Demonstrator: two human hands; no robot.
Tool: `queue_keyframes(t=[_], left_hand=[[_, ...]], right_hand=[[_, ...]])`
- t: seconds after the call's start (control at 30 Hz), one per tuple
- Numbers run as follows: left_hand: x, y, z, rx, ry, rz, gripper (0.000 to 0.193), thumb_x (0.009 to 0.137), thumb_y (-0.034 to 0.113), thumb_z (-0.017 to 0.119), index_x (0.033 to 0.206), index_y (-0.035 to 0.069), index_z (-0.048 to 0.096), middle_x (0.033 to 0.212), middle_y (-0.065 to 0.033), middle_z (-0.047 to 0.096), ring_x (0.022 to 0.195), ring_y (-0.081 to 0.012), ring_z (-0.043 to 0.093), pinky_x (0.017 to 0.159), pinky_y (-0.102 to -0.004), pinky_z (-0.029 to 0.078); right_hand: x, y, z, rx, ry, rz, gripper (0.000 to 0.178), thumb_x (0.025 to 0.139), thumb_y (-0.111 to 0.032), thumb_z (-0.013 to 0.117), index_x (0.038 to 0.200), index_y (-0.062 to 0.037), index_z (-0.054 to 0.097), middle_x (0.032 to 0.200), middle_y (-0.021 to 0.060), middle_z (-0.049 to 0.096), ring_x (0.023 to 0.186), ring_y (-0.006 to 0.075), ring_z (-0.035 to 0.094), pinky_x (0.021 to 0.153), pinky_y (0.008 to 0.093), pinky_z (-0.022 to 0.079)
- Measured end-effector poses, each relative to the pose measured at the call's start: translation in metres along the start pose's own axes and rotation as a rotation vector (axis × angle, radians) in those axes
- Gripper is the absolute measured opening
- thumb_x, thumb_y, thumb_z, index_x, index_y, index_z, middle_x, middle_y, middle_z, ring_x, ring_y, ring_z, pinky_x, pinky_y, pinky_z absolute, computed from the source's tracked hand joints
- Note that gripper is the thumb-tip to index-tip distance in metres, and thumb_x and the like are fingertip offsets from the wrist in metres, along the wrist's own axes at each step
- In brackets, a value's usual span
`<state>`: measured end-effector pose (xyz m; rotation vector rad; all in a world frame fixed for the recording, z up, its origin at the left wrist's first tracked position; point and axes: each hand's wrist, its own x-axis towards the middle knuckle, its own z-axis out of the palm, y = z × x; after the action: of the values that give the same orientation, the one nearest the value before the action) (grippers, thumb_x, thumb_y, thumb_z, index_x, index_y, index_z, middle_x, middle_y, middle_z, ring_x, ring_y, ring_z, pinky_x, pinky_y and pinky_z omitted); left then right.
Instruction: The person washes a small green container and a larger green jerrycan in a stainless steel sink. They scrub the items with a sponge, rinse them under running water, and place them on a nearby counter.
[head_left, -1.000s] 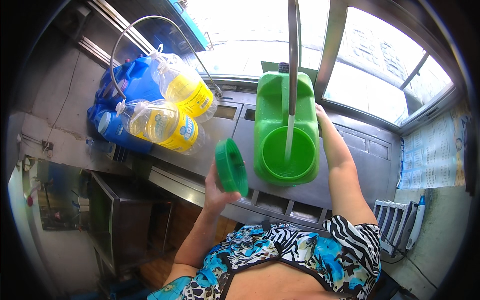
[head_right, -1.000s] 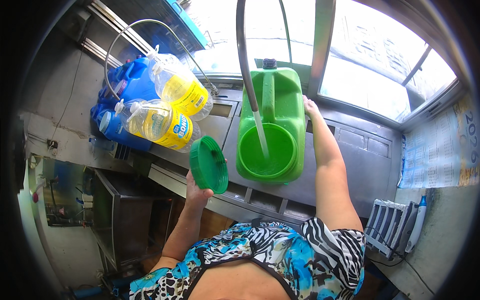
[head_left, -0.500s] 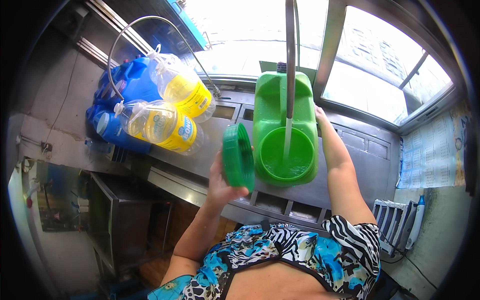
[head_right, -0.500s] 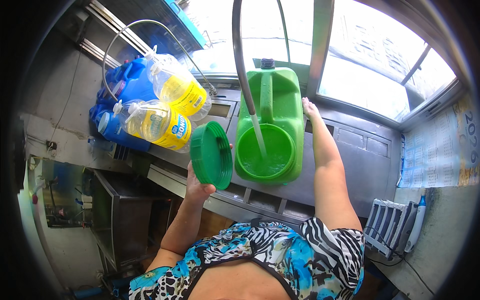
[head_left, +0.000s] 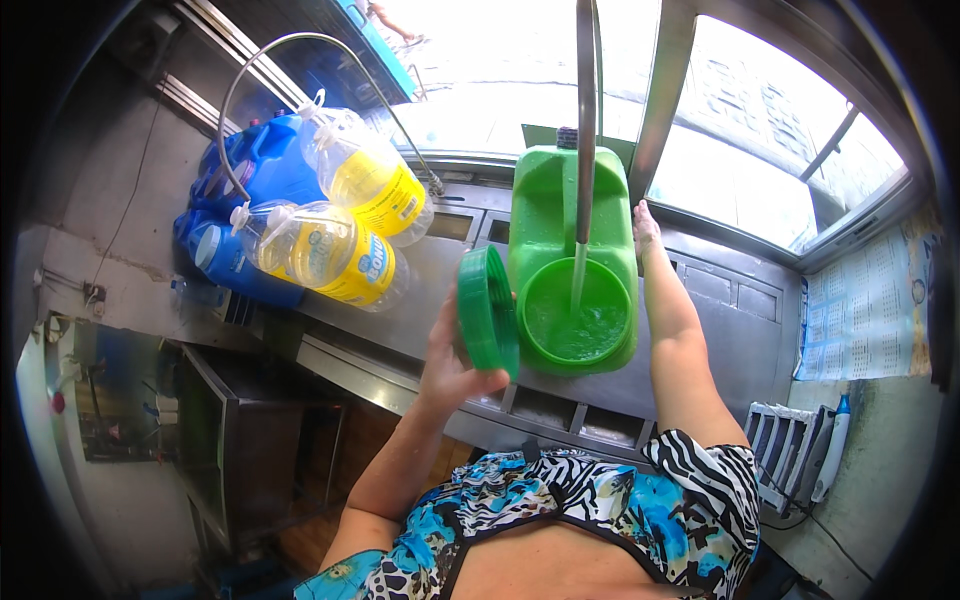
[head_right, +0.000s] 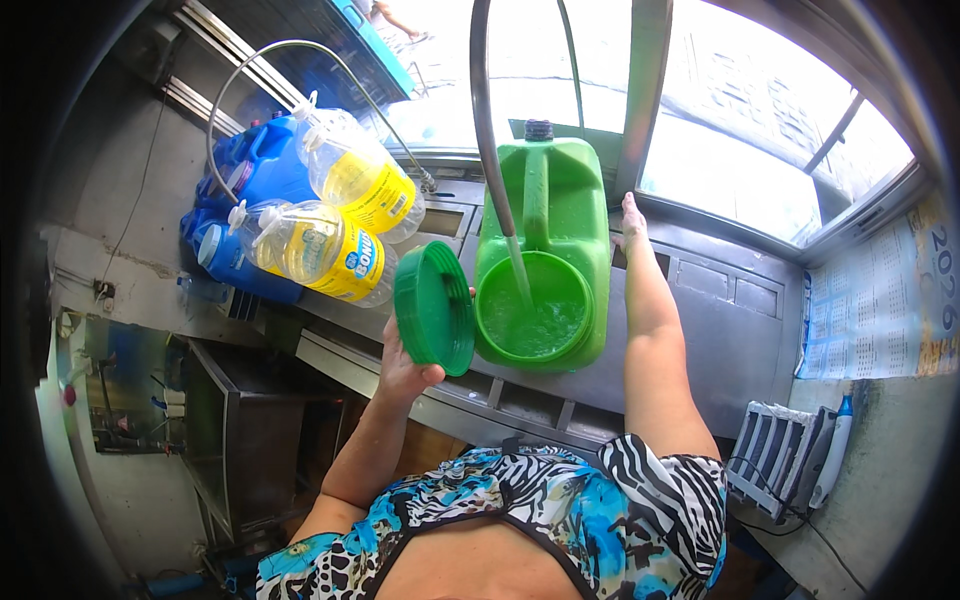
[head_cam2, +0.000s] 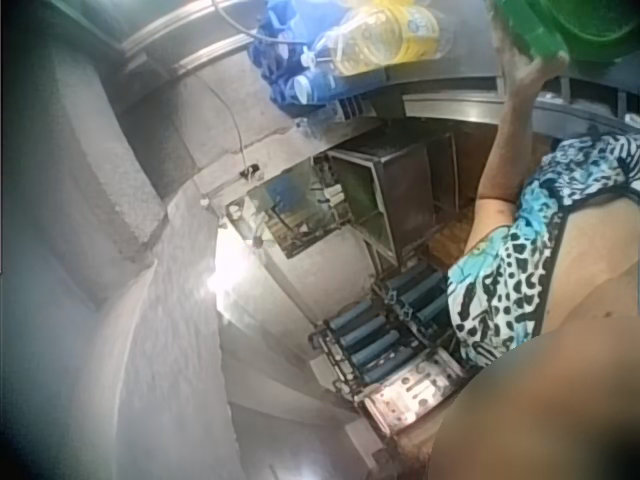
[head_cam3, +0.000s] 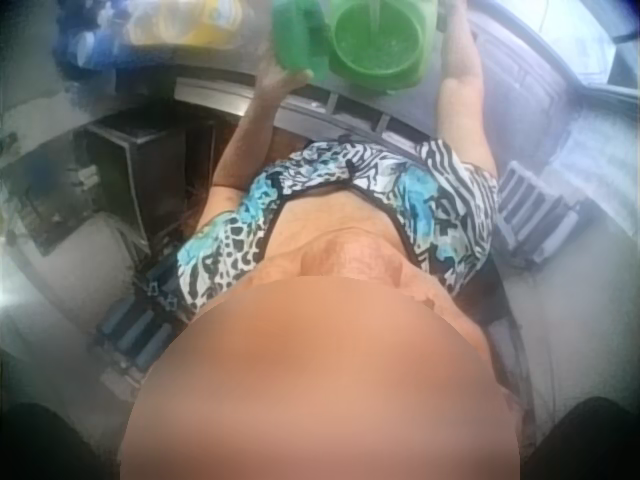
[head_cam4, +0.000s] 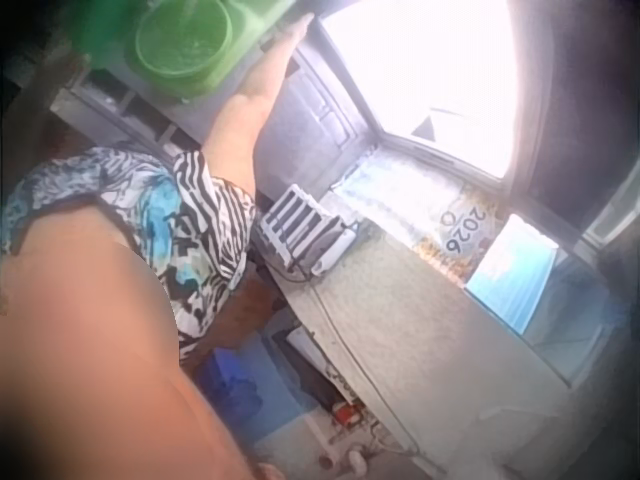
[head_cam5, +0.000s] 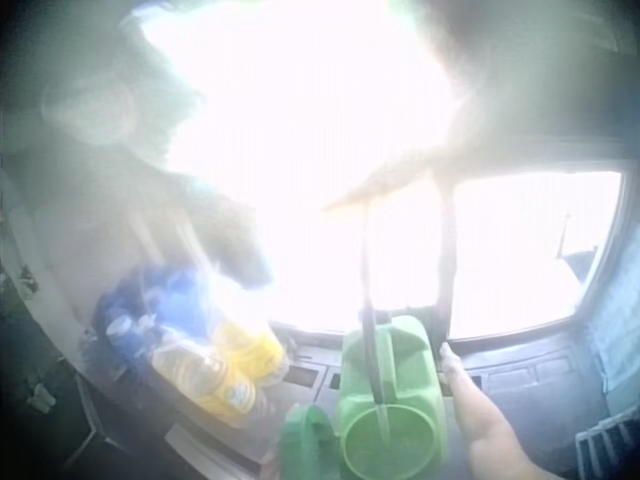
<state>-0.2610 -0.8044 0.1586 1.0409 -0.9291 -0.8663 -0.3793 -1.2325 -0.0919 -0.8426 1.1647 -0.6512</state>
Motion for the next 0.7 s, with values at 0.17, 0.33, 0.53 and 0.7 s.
queue_keyframes(t=[0.17,0.33,0.53,0.7], left_hand=[[0.003,-0.002,0.001,-0.02,-0.001,-0.003,0.118,0.066,0.036,0.088,0.155,0.002,0.019,0.134,-0.0138,0.051,0.122,-0.0214,0.051,0.101,-0.0345,0.043],[0.004,-0.005,0.0,0.041,0.013,0.037,0.117,0.066,0.036,0.088,0.155,0.001,0.019,0.138,-0.0132,0.048,0.123,-0.0211,0.05,0.102,-0.0353,0.042],[0.004,-0.001,0.002,0.047,-0.012,0.013,0.116,0.067,0.032,0.087,0.155,0.001,0.018,0.144,-0.0135,0.045,0.128,-0.0221,0.048,0.107,-0.0369,0.039],[0.005,0.005,0.011,-0.021,0.002,0.002,0.119,0.066,0.029,0.087,0.156,0.001,0.015,0.146,-0.0142,0.044,0.129,-0.023,0.049,0.109,-0.0382,0.036]], right_hand=[[0.018,-0.003,-0.008,0.173,-0.108,-0.002,0.08,0.095,-0.063,0.046,0.154,-0.013,0.028,0.162,0.0074,0.022,0.15,0.025,0.016,0.119,0.0474,0.015],[0.044,-0.015,0.01,0.075,-0.217,-0.007,0.075,0.095,-0.062,0.048,0.155,-0.0223,0.028,0.16,0.0063,0.028,0.15,0.0281,0.013,0.112,0.0608,0.022],[0.027,-0.017,0.027,-0.251,-0.163,-0.035,0.071,0.096,-0.057,0.051,0.154,-0.0212,0.03,0.159,0.012,0.028,0.145,0.0309,0.026,0.108,0.0575,0.031],[0.01,-0.008,0.02,-0.376,-0.11,-0.045,0.071,0.096,-0.056,0.051,0.154,-0.0223,0.03,0.159,0.0123,0.028,0.144,0.0314,0.028,0.108,0.0575,0.032]])
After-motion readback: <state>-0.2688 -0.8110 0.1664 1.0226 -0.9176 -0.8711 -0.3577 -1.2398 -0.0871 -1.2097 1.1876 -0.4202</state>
